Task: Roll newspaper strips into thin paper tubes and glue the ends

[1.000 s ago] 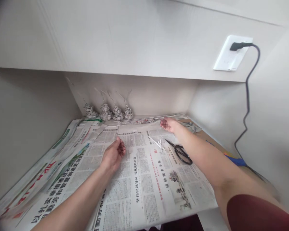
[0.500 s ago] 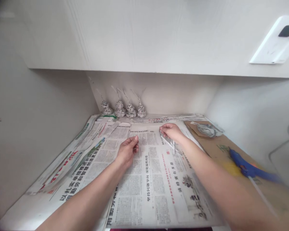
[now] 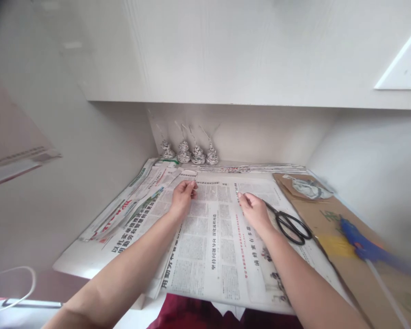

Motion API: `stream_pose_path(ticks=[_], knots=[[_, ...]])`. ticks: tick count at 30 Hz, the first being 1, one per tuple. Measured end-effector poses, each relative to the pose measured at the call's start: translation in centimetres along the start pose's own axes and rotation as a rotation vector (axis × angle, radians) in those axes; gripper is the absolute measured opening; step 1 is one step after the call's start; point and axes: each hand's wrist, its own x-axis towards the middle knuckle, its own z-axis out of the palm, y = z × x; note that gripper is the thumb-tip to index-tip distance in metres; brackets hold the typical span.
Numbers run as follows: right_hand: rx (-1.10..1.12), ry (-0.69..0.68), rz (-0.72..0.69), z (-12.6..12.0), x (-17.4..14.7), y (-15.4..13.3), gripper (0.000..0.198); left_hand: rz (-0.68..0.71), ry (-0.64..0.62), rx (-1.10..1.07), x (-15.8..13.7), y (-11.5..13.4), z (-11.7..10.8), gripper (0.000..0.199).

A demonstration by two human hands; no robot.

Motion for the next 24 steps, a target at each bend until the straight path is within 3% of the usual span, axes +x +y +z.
stream_pose_path(ticks=[1, 3, 5, 7, 10, 15, 19, 21, 24], knots=[[-0.055, 0.0, -0.042, 0.0, -0.1, 0.1, 0.043, 0.039, 0.029, 0.045, 0.4, 0.0, -0.5, 0.013], [-0.148, -0.016, -0.125, 0.0, -0.2, 0.1, 0.044, 0.116, 0.09, 0.184, 1.3, 0.2, -1.7, 0.025], [-0.204, -0.04, -0.197, 0.0, -0.3, 0.0, 0.044, 0.192, 0.179, 0.561, 2.1, 0.4, -3.2, 0.036], [-0.218, -0.049, -0.234, 0.0, -0.3, 0.0, 0.043, 0.135, 0.262, 0.942, 2.7, 0.6, -4.6, 0.045], [-0.206, -0.042, -0.233, -0.2, -0.3, -0.1, 0.041, -0.007, 0.262, 1.193, 3.2, 0.3, -6.1, 0.049], [-0.14, -0.054, -0.22, -0.5, -0.4, -0.6, 0.038, 0.063, 0.202, 1.246, 3.1, 0.0, -6.3, 0.03], [-0.073, -0.086, -0.211, -0.7, -0.6, -1.0, 0.039, 0.15, 0.156, 1.197, 2.3, 1.2, -5.0, 0.022], [-0.013, -0.121, -0.2, -0.6, -0.7, -1.2, 0.04, 0.267, 0.108, 1.086, 1.2, 2.1, -3.7, 0.024], [0.146, -0.211, -0.188, -0.3, -1.2, -1.8, 0.035, 0.446, -0.076, 0.662, -1.3, 3.1, -1.2, 0.022]])
